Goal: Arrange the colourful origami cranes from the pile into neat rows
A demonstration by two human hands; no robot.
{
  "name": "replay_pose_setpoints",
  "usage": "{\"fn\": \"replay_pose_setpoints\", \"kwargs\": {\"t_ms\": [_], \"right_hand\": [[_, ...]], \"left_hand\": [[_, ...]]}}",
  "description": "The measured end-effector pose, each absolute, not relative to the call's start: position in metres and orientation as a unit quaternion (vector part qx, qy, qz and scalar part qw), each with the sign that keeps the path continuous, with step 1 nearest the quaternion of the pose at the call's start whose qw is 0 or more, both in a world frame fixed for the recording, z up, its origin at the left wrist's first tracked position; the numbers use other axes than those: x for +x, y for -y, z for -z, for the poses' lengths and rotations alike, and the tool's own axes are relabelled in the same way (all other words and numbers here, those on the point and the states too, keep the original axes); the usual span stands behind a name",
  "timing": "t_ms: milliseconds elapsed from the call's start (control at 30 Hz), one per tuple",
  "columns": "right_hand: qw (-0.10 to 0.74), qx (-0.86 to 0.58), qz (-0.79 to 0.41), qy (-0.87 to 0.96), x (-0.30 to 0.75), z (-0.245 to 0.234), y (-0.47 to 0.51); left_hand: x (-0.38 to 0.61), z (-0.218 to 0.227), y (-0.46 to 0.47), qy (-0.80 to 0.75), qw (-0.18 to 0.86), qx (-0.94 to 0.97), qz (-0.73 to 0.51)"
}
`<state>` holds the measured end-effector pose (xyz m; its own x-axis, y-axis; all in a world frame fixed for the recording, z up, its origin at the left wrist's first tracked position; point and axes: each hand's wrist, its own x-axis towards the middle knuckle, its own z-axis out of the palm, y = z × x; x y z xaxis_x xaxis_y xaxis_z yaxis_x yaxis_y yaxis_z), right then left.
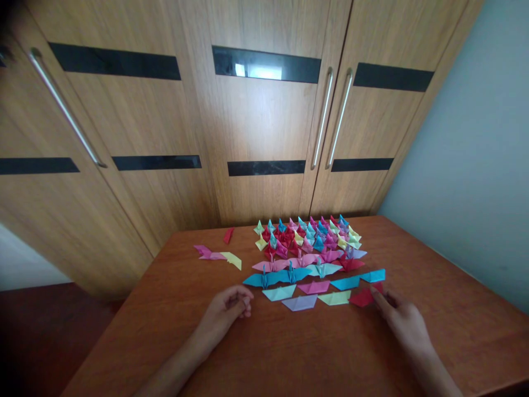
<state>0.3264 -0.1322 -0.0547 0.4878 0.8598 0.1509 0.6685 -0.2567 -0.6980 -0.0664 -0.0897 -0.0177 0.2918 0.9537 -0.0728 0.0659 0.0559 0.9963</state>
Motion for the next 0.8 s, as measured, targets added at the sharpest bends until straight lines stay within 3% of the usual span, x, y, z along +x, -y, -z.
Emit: {"fn": "replay_pose_setpoints", "kwargs": {"t_ms": [133, 267, 433, 800], "right_hand": [[0.192, -0.851, -0.129, 0.471, 0.347, 0.054, 0.132], [0.097, -0.892, -0.127, 0.422, 0.346, 0.049, 0.132], [0.062, -0.902, -0.109, 0.413, 0.342, 0.047, 0.126], [0.07, -0.893, -0.103, 0.432, 0.343, 0.049, 0.12]], "left_hand": [[-0.067, 0.021, 0.089, -0.45, 0.572, 0.567, -0.385], [-0.068, 0.025, 0.088, -0.446, 0.568, 0.575, -0.384], [-0.068, 0.025, 0.088, -0.445, 0.57, 0.577, -0.38], [-0.068, 0.026, 0.089, -0.445, 0.561, 0.59, -0.372]]}}
